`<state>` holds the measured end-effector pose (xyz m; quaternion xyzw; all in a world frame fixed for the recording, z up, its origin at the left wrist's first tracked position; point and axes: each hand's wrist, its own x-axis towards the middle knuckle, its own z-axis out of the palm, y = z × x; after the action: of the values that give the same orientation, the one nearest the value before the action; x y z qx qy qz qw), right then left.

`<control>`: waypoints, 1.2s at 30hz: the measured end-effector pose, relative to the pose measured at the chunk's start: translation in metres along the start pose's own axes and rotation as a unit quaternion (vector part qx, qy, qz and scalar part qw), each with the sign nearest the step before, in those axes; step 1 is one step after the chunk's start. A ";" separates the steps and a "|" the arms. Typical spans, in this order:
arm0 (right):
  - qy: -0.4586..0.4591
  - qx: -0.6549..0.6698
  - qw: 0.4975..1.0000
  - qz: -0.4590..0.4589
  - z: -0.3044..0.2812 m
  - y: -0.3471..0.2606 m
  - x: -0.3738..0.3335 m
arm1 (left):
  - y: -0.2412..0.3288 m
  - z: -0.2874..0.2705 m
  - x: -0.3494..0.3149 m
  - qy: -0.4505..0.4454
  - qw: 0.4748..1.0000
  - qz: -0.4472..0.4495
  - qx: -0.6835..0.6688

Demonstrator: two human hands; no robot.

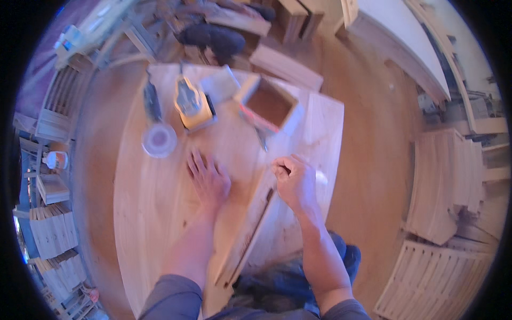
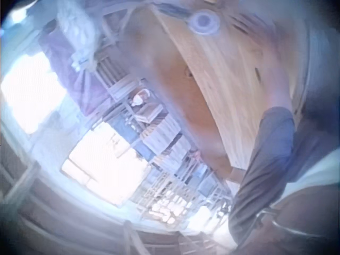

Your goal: The person uses a power sander to smooth wood pieces, applies glue to a groove in one wood piece, and then fits a smaller wood strip into it.

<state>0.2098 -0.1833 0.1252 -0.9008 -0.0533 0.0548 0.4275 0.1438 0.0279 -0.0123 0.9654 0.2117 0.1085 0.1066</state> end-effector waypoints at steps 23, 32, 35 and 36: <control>-0.002 -0.025 0.995 0.097 0.014 0.044 -0.041 | -0.007 0.020 0.001 -0.001 0.998 -0.005 0.064; 0.000 -0.102 0.995 0.006 0.016 0.040 -0.022 | -0.010 0.022 0.000 0.014 0.999 0.001 0.047; 0.024 -0.089 0.996 0.012 0.013 0.049 -0.014 | -0.007 0.022 0.001 0.013 0.999 -0.001 0.047; 0.016 -0.096 0.995 0.014 0.014 0.049 -0.014 | -0.007 0.022 0.001 0.012 0.999 -0.001 0.044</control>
<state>0.1968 -0.2054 0.0788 -0.9389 -0.0391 0.0407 0.3395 0.1474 0.0312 -0.0348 0.9676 0.2183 0.1109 0.0615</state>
